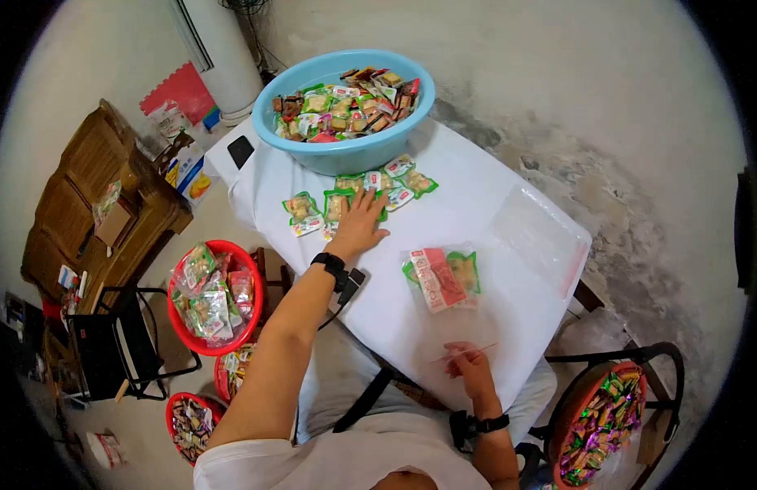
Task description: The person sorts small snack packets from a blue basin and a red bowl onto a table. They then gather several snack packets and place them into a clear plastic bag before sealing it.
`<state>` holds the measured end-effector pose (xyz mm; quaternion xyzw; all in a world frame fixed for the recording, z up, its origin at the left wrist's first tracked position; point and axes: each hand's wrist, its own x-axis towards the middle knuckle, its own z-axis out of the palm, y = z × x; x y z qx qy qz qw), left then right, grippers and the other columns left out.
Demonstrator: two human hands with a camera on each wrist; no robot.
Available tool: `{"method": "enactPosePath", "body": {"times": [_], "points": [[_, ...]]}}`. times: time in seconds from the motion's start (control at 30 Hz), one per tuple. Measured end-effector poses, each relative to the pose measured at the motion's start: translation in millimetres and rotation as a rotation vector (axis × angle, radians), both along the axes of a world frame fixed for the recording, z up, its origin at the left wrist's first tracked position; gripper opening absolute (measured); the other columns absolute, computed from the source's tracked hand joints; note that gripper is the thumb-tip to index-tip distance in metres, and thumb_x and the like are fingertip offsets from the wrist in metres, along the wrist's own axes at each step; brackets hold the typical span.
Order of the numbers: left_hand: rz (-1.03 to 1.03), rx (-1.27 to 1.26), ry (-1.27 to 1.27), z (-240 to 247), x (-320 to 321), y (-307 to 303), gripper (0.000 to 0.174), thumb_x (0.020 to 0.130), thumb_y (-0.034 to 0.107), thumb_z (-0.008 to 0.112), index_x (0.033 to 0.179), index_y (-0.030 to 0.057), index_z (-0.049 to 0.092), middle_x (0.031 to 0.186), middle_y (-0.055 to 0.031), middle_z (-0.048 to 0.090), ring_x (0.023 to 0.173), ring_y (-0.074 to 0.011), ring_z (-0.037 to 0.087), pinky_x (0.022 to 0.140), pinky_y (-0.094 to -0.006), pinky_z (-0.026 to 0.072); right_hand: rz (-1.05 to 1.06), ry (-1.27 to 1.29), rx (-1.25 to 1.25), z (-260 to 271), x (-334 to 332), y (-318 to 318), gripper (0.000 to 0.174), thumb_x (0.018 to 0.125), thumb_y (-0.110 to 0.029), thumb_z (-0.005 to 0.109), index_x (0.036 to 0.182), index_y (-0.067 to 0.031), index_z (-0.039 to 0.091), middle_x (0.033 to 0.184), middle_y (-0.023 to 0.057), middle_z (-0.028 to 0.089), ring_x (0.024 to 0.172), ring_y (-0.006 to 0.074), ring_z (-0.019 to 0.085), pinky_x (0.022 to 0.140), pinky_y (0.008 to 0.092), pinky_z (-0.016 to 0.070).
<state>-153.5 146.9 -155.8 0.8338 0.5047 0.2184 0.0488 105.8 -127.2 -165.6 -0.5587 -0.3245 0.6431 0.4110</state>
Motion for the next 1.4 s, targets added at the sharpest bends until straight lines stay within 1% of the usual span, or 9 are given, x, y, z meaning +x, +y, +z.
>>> {"method": "enactPosePath", "body": {"times": [0.1,0.23,0.5,0.6,0.7,0.93,1.13,1.2,1.4], "points": [[-0.001,-0.045,0.142,-13,1,12,0.04,0.078,0.014,0.057,0.117,0.0116,0.052,0.13,-0.0122,0.045,0.126,-0.0333,0.033,0.101,-0.061,0.0196,-0.002,0.009,-0.015,6,3,0,0.025,0.089,-0.017,0.053,0.107,-0.0006,0.059,0.079,0.0052,0.064,0.059,0.0092,0.055,0.053,0.0226,0.0446],[-0.052,0.045,0.148,-19,-17,5,0.032,0.075,0.008,0.054,0.107,0.0097,0.055,0.123,-0.01,0.05,0.119,-0.0301,0.042,0.1,-0.0609,0.0217,-0.033,0.006,-0.027,11,8,-4,0.025,0.089,-0.017,0.053,0.106,0.0007,0.059,0.08,0.0056,0.065,0.062,0.0096,0.056,0.054,0.023,0.0457],[-0.036,-0.055,0.14,1,-24,-6,0.041,0.071,0.011,0.059,0.112,0.0095,0.054,0.121,-0.0112,0.052,0.12,-0.0291,0.043,0.102,-0.0596,0.0182,-0.021,0.063,0.012,8,13,-2,0.03,0.088,-0.016,0.054,0.112,0.001,0.056,0.087,0.0048,0.064,0.067,0.0106,0.057,0.059,0.024,0.0464],[-0.131,0.083,-0.013,34,-8,-8,0.031,0.073,0.012,0.057,0.104,0.0078,0.057,0.109,-0.0099,0.057,0.109,-0.0277,0.05,0.099,-0.0575,0.0252,0.024,0.041,0.008,3,12,5,0.03,0.087,-0.017,0.057,0.112,-0.0023,0.056,0.085,0.005,0.064,0.068,0.011,0.058,0.06,0.0243,0.0474],[-0.261,0.124,-0.16,55,5,0,0.018,0.075,0.012,0.057,0.092,0.0072,0.061,0.092,-0.0092,0.061,0.09,-0.0291,0.056,0.084,-0.044,0.0403,0.043,-0.04,-0.001,-4,12,6,0.029,0.086,-0.016,0.055,0.111,-0.0019,0.057,0.082,0.0047,0.063,0.068,0.0117,0.058,0.06,0.0252,0.0474],[-0.236,0.047,-0.136,114,-7,19,0.015,0.078,0.011,0.056,0.09,0.0059,0.062,0.087,-0.0114,0.061,0.084,-0.0307,0.057,0.073,-0.0392,0.0466,0.159,-0.098,-0.072,-2,22,10,0.026,0.087,-0.019,0.054,0.106,-0.0021,0.061,0.076,0.0044,0.063,0.067,0.0136,0.059,0.059,0.026,0.0473],[0.042,0.169,-0.37,143,-63,86,0.018,0.08,0.008,0.055,0.096,0.0043,0.063,0.088,-0.0145,0.063,0.084,-0.0329,0.06,0.074,-0.0396,0.0477,0.163,-0.101,-0.148,0,26,15,0.029,0.088,-0.02,0.055,0.108,0.0006,0.06,0.085,0.0058,0.065,0.072,0.0128,0.059,0.063,0.026,0.0468],[0.216,0.124,-0.322,158,-96,126,0.018,0.081,0.009,0.054,0.096,0.0038,0.063,0.091,-0.016,0.064,0.085,-0.0327,0.061,0.074,-0.0399,0.0481,0.155,-0.089,-0.163,-2,25,14,0.026,0.088,-0.019,0.056,0.106,-0.0009,0.06,0.085,0.0061,0.066,0.07,0.0128,0.059,0.061,0.0256,0.0471],[0.326,-0.149,-0.108,142,-150,188,0.026,0.079,0.019,0.059,0.101,0.005,0.063,0.099,-0.016,0.064,0.09,-0.0308,0.062,0.079,-0.0391,0.048,0.168,-0.09,-0.204,-7,26,21,0.022,0.089,-0.017,0.056,0.105,-0.0037,0.06,0.086,0.006,0.067,0.068,0.0129,0.06,0.059,0.0244,0.0468]]}}
